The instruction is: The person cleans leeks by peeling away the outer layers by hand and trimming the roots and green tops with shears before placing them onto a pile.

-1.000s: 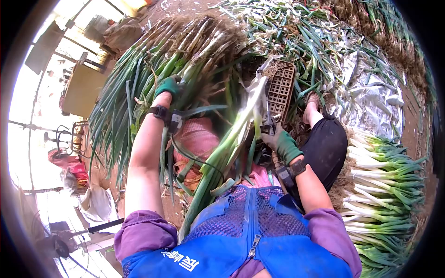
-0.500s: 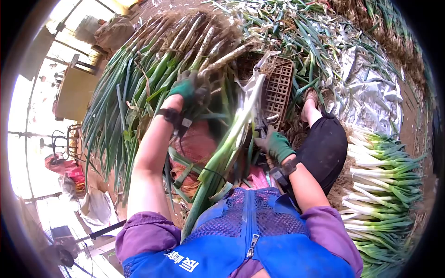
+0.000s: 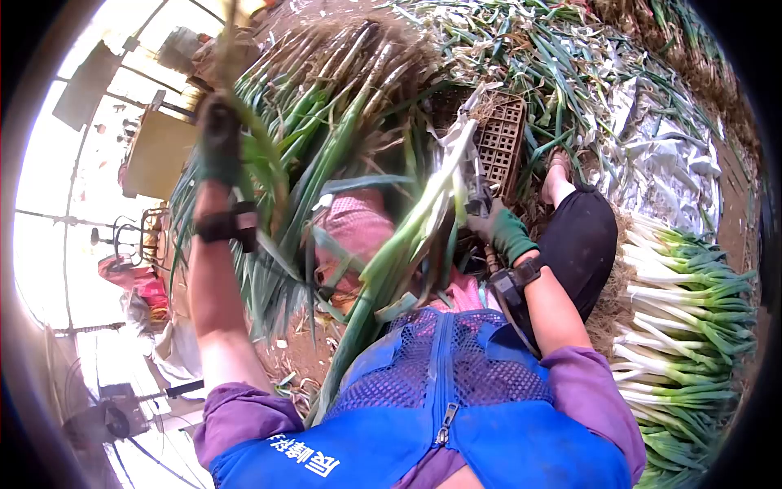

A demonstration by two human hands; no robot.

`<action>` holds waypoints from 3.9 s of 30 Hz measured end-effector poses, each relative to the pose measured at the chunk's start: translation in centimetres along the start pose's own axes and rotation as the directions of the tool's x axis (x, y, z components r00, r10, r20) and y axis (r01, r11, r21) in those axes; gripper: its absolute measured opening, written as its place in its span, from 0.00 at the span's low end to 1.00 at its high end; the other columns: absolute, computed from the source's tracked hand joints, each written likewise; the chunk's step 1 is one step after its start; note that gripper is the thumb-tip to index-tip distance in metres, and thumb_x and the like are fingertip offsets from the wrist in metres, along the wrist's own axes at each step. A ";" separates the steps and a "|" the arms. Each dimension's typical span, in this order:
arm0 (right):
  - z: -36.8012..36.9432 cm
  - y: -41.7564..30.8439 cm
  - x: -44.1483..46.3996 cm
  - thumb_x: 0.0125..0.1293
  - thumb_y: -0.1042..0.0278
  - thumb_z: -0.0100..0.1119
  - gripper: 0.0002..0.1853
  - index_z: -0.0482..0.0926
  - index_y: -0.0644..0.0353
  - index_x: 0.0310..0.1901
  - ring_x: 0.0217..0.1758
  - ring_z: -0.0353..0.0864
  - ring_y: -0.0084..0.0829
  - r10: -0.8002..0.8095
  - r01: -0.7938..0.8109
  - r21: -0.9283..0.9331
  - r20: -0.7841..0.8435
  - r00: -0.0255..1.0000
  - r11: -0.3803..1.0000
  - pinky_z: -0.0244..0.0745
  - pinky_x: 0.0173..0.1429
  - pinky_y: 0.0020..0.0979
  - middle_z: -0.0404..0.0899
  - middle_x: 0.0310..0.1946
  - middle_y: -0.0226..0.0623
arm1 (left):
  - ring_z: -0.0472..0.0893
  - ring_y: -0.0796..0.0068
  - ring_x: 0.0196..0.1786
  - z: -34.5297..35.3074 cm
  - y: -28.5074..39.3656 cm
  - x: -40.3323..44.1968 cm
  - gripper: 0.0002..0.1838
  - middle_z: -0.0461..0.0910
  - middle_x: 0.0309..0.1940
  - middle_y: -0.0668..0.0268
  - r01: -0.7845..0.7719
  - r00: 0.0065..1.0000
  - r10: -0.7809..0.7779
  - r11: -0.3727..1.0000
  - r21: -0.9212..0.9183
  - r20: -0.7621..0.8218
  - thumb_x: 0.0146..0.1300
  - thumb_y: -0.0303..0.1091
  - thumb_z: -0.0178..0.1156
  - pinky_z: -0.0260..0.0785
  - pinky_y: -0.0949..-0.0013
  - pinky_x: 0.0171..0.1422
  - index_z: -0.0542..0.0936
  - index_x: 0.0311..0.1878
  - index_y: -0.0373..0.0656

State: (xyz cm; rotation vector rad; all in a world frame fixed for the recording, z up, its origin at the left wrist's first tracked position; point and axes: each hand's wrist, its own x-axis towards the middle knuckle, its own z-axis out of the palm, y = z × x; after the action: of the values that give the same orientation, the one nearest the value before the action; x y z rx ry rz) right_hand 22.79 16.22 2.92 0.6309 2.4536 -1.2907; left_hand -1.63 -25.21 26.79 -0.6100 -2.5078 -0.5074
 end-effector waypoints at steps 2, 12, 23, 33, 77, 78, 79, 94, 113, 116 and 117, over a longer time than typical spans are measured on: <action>-0.1 0.5 0.4 0.54 0.36 0.68 0.45 0.72 0.73 0.58 0.54 0.84 0.55 -0.040 0.040 0.017 -0.023 0.999 0.999 0.77 0.59 0.43 0.83 0.48 0.63 | 0.80 0.60 0.52 -10.0 -1.9 1.5 0.14 0.80 0.48 0.56 -0.167 0.966 0.215 0.944 0.285 -0.145 0.72 0.35 0.55 0.72 0.61 0.56 0.76 0.56 0.40; 1.0 1.4 2.6 0.55 0.42 0.69 0.37 0.76 0.72 0.52 0.36 0.85 0.37 -0.134 0.082 0.379 0.113 0.985 0.922 0.80 0.42 0.37 0.84 0.35 0.46 | 0.81 0.73 0.49 -24.2 17.0 3.6 0.24 0.84 0.47 0.66 0.260 0.964 -0.259 0.966 0.011 -0.067 0.69 0.42 0.63 0.73 0.68 0.52 0.77 0.65 0.44; -1.8 0.2 -2.6 0.62 0.50 0.65 0.26 0.79 0.63 0.54 0.35 0.79 0.23 -0.081 -0.007 0.452 0.174 0.981 0.892 0.74 0.40 0.28 0.82 0.37 0.28 | 0.83 0.52 0.56 18.2 21.2 -5.8 0.30 0.83 0.53 0.48 0.326 0.378 -0.276 0.933 0.152 0.884 0.57 0.52 0.63 0.75 0.59 0.60 0.81 0.57 0.40; -3.1 -4.3 -14.2 0.62 0.55 0.66 0.25 0.76 0.59 0.57 0.38 0.80 0.28 -0.296 0.218 0.313 0.225 0.928 0.924 0.76 0.45 0.34 0.80 0.34 0.39 | 0.80 0.76 0.37 21.6 11.5 -8.4 0.08 0.82 0.33 0.70 -0.411 0.357 0.781 0.624 -0.664 0.513 0.59 0.31 0.67 0.75 0.69 0.44 0.83 0.40 0.42; -2.2 -4.1 -14.2 0.63 0.51 0.64 0.26 0.75 0.57 0.58 0.42 0.82 0.49 -0.285 0.240 0.214 0.213 0.935 0.947 0.77 0.50 0.41 0.81 0.38 0.48 | 0.82 0.69 0.40 16.4 15.2 -8.4 0.09 0.83 0.36 0.67 0.212 0.407 0.405 0.830 -0.516 0.819 0.58 0.24 0.62 0.77 0.70 0.48 0.83 0.43 0.39; -1.4 -3.7 -13.8 0.63 0.51 0.64 0.27 0.75 0.58 0.58 0.41 0.82 0.47 -0.262 0.236 0.143 0.197 0.945 0.961 0.77 0.50 0.41 0.81 0.36 0.46 | 0.81 0.72 0.39 16.4 14.9 -8.6 0.08 0.82 0.36 0.68 0.225 0.434 0.431 0.798 -0.559 0.791 0.59 0.24 0.62 0.77 0.71 0.47 0.83 0.43 0.39; -1.3 -3.6 -14.1 0.63 0.51 0.63 0.27 0.75 0.58 0.58 0.40 0.83 0.45 -0.295 0.258 0.189 0.208 0.933 0.948 0.77 0.49 0.40 0.80 0.35 0.45 | 0.81 0.75 0.38 16.4 14.6 -8.6 0.07 0.82 0.36 0.69 0.122 0.443 0.500 0.789 -0.602 0.744 0.61 0.25 0.62 0.76 0.72 0.47 0.83 0.43 0.40; -3.6 -5.1 -12.8 0.62 0.50 0.63 0.29 0.75 0.61 0.59 0.34 0.83 0.30 -0.229 0.177 0.221 0.239 0.944 0.959 0.78 0.40 0.34 0.80 0.32 0.38 | 0.82 0.66 0.41 19.0 13.4 -9.3 0.06 0.83 0.35 0.65 0.042 0.429 0.614 0.719 -0.694 0.663 0.55 0.30 0.66 0.75 0.67 0.49 0.83 0.36 0.42; -0.1 -4.7 -10.2 0.57 0.42 0.66 0.31 0.78 0.66 0.49 0.37 0.82 0.31 -0.259 0.096 0.427 0.342 0.903 0.899 0.77 0.46 0.32 0.83 0.35 0.39 | 0.78 0.81 0.53 14.7 13.6 -6.3 0.27 0.83 0.51 0.69 0.703 0.321 0.162 0.619 -0.350 0.933 0.64 0.40 0.69 0.70 0.73 0.61 0.79 0.62 0.35; 0.0 -2.8 -7.1 0.59 0.45 0.66 0.31 0.77 0.67 0.52 0.37 0.82 0.29 -0.238 0.058 0.610 0.219 0.946 0.791 0.78 0.44 0.31 0.84 0.36 0.39 | 0.78 0.80 0.52 16.0 12.4 -7.7 0.26 0.83 0.50 0.67 0.539 0.366 0.239 0.733 -0.414 0.899 0.64 0.40 0.69 0.70 0.72 0.61 0.79 0.61 0.34; -0.6 -3.6 -7.8 0.59 0.45 0.66 0.32 0.76 0.66 0.53 0.37 0.81 0.28 -0.245 0.063 0.578 0.242 0.939 0.814 0.78 0.45 0.31 0.83 0.36 0.39 | 0.79 0.79 0.52 16.2 12.5 -8.0 0.25 0.84 0.49 0.67 0.518 0.385 0.216 0.754 -0.404 0.897 0.64 0.40 0.69 0.70 0.72 0.61 0.80 0.60 0.34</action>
State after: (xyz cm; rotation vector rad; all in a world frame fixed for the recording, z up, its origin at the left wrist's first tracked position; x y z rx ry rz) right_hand 27.64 13.06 9.27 0.3143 1.8894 -2.0420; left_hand 4.68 -10.00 12.29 -1.1575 -3.4753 -1.5439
